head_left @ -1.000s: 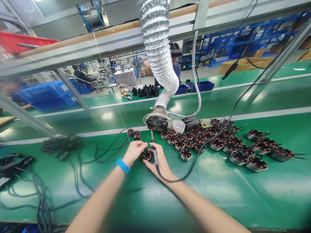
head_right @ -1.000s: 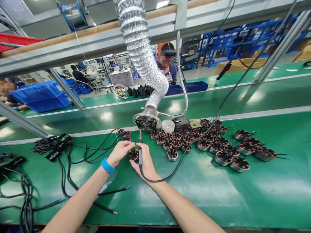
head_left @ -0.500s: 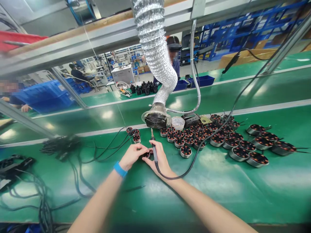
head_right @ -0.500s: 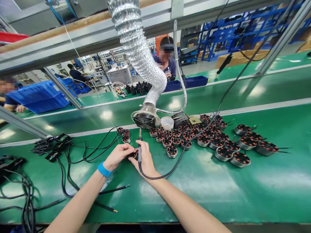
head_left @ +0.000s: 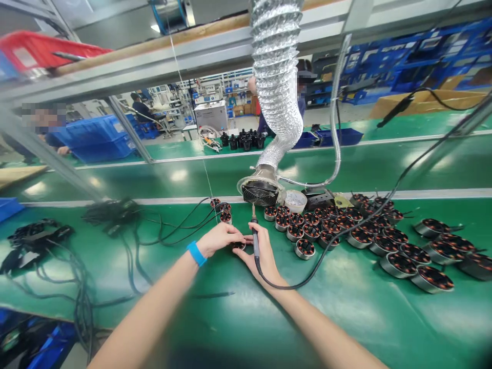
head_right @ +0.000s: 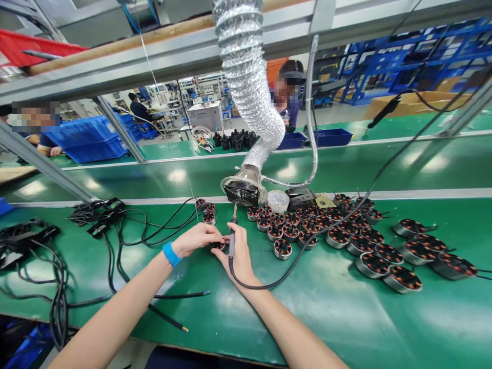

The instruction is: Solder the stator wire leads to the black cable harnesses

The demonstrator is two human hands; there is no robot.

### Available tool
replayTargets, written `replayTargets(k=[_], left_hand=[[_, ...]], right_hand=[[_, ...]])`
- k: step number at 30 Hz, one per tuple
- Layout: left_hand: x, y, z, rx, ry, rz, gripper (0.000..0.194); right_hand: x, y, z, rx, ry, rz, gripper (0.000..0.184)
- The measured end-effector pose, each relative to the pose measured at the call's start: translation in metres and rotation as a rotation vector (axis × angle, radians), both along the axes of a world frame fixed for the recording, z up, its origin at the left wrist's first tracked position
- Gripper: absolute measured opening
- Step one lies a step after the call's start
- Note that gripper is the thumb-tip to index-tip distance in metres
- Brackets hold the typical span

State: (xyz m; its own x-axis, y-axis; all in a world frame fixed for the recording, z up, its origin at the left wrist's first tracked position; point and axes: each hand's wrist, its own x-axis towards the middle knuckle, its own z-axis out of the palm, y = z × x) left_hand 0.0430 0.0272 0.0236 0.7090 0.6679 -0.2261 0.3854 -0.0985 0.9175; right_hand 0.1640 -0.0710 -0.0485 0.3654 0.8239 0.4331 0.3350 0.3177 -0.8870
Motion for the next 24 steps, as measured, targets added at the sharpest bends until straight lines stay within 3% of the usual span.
replayTargets(k=[4,9,11,14,16,18,21,24], left_hand=[[-0.004,-0.006,0.005,0.098,0.001,-0.030,0.032],[-0.029,-0.039,0.019,0.602,0.120,0.207,0.036],[-0.055,-0.059,0.022,0.679,0.166,0.073,0.034],[-0.102,-0.084,0.018,0.751,0.290,-0.282,0.028],[-0.129,-0.093,0.013,0.845,0.435,-0.410,0.029],[-0.145,-0.095,0.008,0.908,0.543,-0.450,0.024],[-0.150,-0.092,0.003,0.881,0.555,-0.463,0.012],[-0.139,-0.081,0.008,0.805,0.473,-0.342,0.009]], right_hand=[[0.000,0.002,-0.002,0.045,-0.093,-0.057,0.067],[0.005,0.010,-0.005,0.014,-0.157,-0.093,0.070],[0.006,0.012,-0.005,0.000,-0.160,-0.101,0.075],[0.005,0.013,-0.003,-0.007,-0.190,-0.140,0.078],[0.004,0.012,-0.002,0.000,-0.222,-0.157,0.078],[0.002,0.011,-0.002,0.012,-0.252,-0.159,0.077],[0.002,0.010,-0.004,0.024,-0.263,-0.127,0.073],[0.003,0.012,-0.007,0.026,-0.256,-0.088,0.067]])
